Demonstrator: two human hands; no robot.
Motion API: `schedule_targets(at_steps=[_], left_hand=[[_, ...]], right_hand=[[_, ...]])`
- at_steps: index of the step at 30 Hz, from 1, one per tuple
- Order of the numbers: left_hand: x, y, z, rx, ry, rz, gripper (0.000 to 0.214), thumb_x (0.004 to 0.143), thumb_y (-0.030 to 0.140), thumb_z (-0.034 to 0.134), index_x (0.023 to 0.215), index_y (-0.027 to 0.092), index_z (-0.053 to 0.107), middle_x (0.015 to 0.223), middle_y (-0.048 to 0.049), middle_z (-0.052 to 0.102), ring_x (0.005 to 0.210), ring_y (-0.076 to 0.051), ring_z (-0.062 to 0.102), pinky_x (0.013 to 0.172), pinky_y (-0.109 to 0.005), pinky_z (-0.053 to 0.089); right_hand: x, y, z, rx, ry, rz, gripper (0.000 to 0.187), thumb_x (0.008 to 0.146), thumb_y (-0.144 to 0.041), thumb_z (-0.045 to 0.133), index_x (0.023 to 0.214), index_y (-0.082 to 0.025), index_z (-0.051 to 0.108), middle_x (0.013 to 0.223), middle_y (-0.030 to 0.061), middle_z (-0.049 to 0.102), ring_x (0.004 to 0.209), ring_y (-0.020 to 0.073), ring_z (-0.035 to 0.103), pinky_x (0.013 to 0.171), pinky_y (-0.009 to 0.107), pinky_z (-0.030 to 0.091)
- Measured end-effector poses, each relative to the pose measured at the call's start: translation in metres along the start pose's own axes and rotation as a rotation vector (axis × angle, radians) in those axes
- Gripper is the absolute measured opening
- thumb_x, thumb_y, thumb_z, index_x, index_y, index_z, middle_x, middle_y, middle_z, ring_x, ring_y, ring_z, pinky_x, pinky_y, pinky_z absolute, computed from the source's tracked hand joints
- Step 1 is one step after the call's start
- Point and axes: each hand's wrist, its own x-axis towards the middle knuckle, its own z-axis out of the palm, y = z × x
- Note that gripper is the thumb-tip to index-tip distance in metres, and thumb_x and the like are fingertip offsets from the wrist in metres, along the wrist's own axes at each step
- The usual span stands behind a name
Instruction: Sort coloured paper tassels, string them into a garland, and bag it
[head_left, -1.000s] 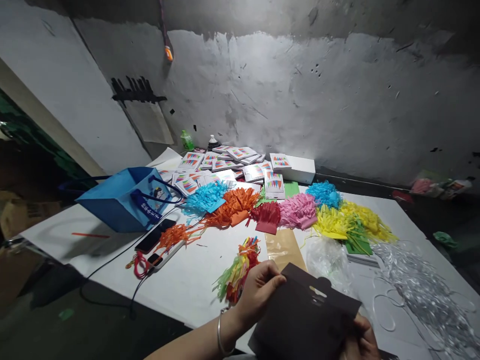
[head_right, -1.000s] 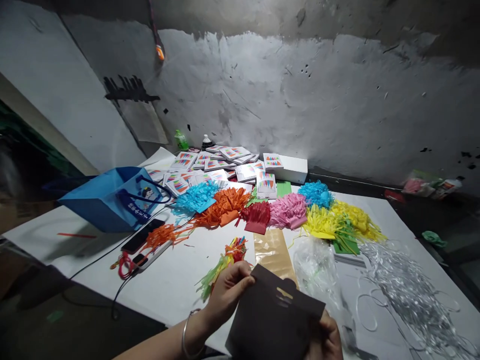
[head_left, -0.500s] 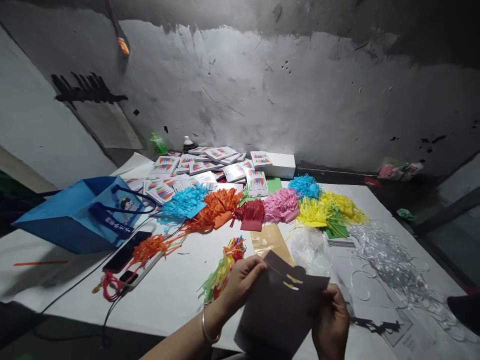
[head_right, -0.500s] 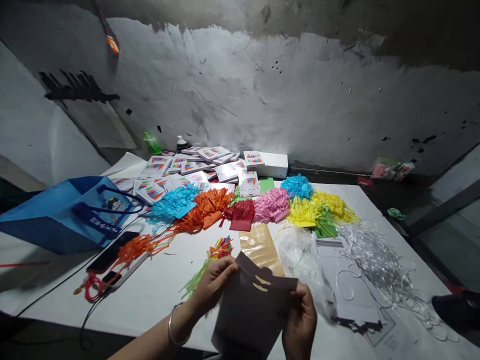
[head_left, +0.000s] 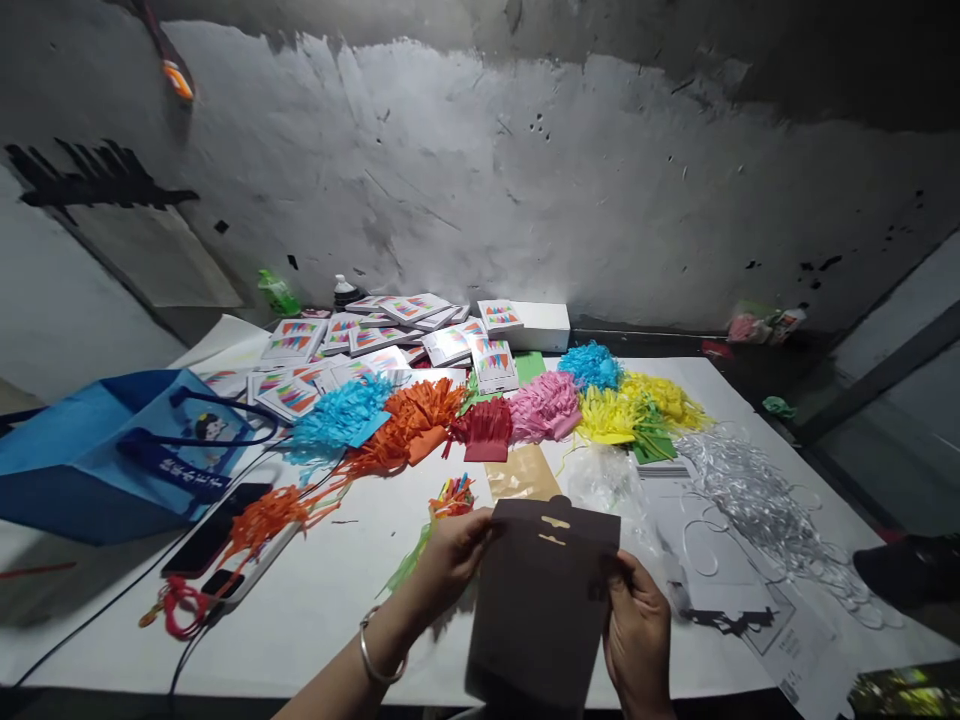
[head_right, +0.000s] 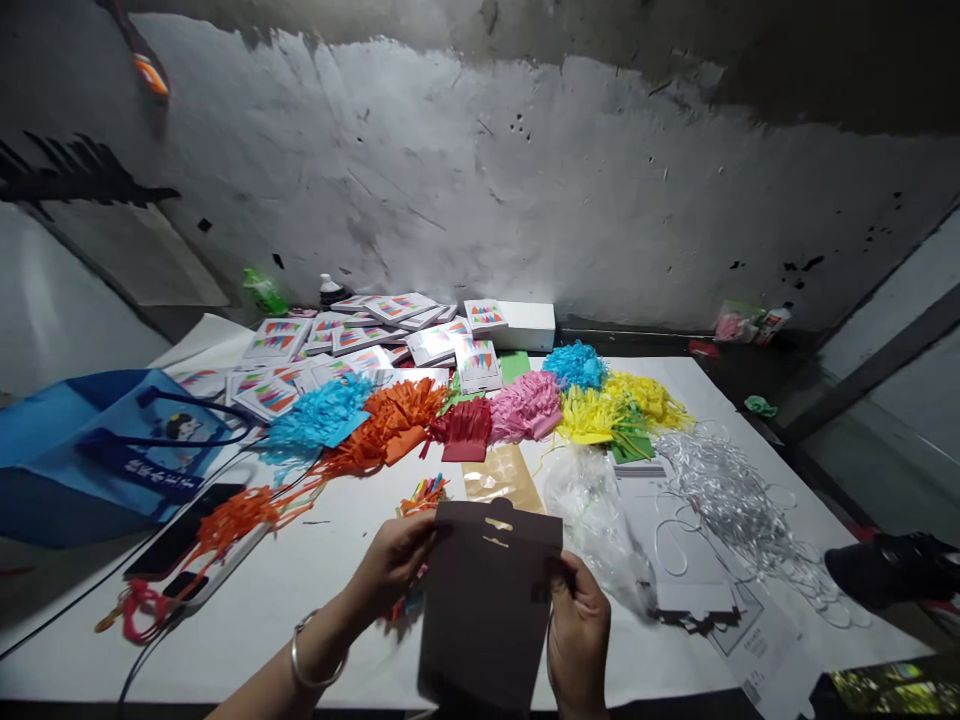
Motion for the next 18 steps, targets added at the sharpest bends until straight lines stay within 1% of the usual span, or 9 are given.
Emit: schedule_targets(at_steps=[2,5,7,9,10,11,13,15,18], left_hand=[[0.0,-0.003,0.001,0.027,0.113,-0.008,0.029,0.09,0.039,0.052,0.089,0.017,0.071,0.073,-0.0028,0.068,0.066,-0.015,0.059,0.064,-0.023,0.045],[-0.002,-0.007,0.004,-0.086,0.144,-0.086,0.031,0.088,0.042,0.055,0.082,0.016,0.071,0.072,-0.0038,0.067,0.068,-0.017,0.059,0.064,-0.024,0.046],[-0.003,-0.007,0.005,-0.192,0.045,-0.123,0.032,0.086,0.044,0.058,0.081,0.015,0.07,0.072,-0.004,0.066,0.068,-0.016,0.058,0.066,-0.025,0.047],[-0.004,-0.004,0.005,-0.235,-0.116,-0.131,0.031,0.086,0.043,0.059,0.087,0.014,0.07,0.074,-0.0043,0.065,0.069,-0.016,0.057,0.071,-0.027,0.047],[-0.004,-0.003,0.005,-0.22,-0.165,-0.124,0.031,0.087,0.042,0.058,0.089,0.014,0.07,0.075,-0.0044,0.065,0.07,-0.016,0.057,0.072,-0.027,0.047],[-0.003,-0.001,0.005,-0.185,-0.164,-0.111,0.03,0.088,0.041,0.056,0.09,0.014,0.07,0.075,-0.0043,0.065,0.07,-0.016,0.056,0.071,-0.026,0.046],[-0.002,0.0,0.006,-0.095,-0.05,-0.08,0.031,0.09,0.041,0.053,0.087,0.015,0.068,0.075,-0.0038,0.064,0.07,-0.016,0.055,0.067,-0.024,0.044],[0.0,0.0,0.006,-0.038,0.07,-0.064,0.031,0.091,0.041,0.052,0.083,0.015,0.067,0.073,-0.0029,0.062,0.069,-0.015,0.054,0.064,-0.023,0.042],[0.001,-0.001,0.008,-0.03,0.054,-0.065,0.032,0.091,0.042,0.051,0.079,0.015,0.064,0.07,-0.0011,0.059,0.066,-0.014,0.051,0.063,-0.022,0.04]], right_hand=[[0.002,-0.007,0.0,-0.059,-0.091,-0.01,0.025,0.075,-0.038,0.073,0.091,-0.018,0.073,0.089,0.0069,0.074,0.082,0.022,0.069,0.075,0.032,0.056],[0.006,-0.014,-0.006,-0.189,-0.243,-0.034,0.025,0.077,-0.034,0.072,0.095,-0.018,0.073,0.093,0.0072,0.073,0.084,0.0215,0.067,0.076,0.03,0.055],[0.008,-0.012,-0.012,-0.211,-0.19,-0.057,0.024,0.079,-0.034,0.07,0.095,-0.018,0.073,0.093,0.0069,0.073,0.083,0.0207,0.067,0.076,0.029,0.054],[0.009,-0.005,-0.017,-0.171,-0.048,-0.055,0.024,0.079,-0.036,0.07,0.095,-0.018,0.072,0.092,0.0064,0.073,0.082,0.0205,0.067,0.076,0.029,0.054],[0.01,-0.001,-0.018,-0.148,0.002,-0.042,0.026,0.078,-0.037,0.07,0.095,-0.018,0.071,0.091,0.0065,0.073,0.083,0.021,0.067,0.075,0.03,0.054],[0.01,0.001,-0.018,-0.128,0.024,-0.027,0.027,0.077,-0.037,0.071,0.094,-0.018,0.071,0.09,0.0069,0.073,0.082,0.0214,0.067,0.075,0.03,0.054],[0.011,0.002,-0.016,-0.099,-0.008,-0.01,0.029,0.074,-0.039,0.074,0.092,-0.017,0.071,0.091,0.008,0.073,0.081,0.0219,0.068,0.074,0.032,0.055],[0.011,-0.001,-0.014,-0.104,-0.108,0.014,0.031,0.07,-0.039,0.077,0.092,-0.017,0.072,0.092,0.0093,0.073,0.083,0.0232,0.068,0.076,0.033,0.055],[0.012,-0.007,-0.013,-0.157,-0.181,0.035,0.03,0.067,-0.038,0.079,0.087,-0.017,0.074,0.084,0.0085,0.074,0.079,0.0232,0.067,0.07,0.031,0.056]])
